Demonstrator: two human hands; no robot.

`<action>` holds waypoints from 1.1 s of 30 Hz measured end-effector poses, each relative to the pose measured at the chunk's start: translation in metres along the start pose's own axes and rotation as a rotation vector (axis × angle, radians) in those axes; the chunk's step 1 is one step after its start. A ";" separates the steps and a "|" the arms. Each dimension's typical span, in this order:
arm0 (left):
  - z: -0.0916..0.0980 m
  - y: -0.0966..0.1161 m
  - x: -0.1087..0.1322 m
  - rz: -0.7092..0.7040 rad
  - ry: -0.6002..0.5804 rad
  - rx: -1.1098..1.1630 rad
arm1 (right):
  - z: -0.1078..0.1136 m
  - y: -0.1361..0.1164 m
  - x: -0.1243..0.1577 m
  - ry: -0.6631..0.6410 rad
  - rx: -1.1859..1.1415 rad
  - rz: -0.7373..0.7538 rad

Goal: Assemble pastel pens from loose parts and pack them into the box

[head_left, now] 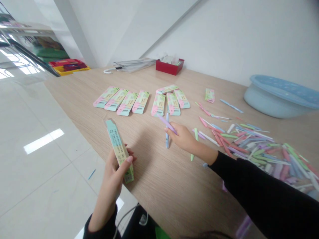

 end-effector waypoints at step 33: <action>-0.104 0.018 0.096 0.389 -0.919 0.512 | 0.095 -0.058 0.161 0.095 -0.863 0.170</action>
Point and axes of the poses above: each hand's wrist, its own x-axis away from the middle knuckle, its own z-axis out of the back of the hand, y = z × x, the point moved 1 cm from there along -x, towards the middle knuckle, and after that the axes turned 14 degrees about -z, right-handed, at the moved point
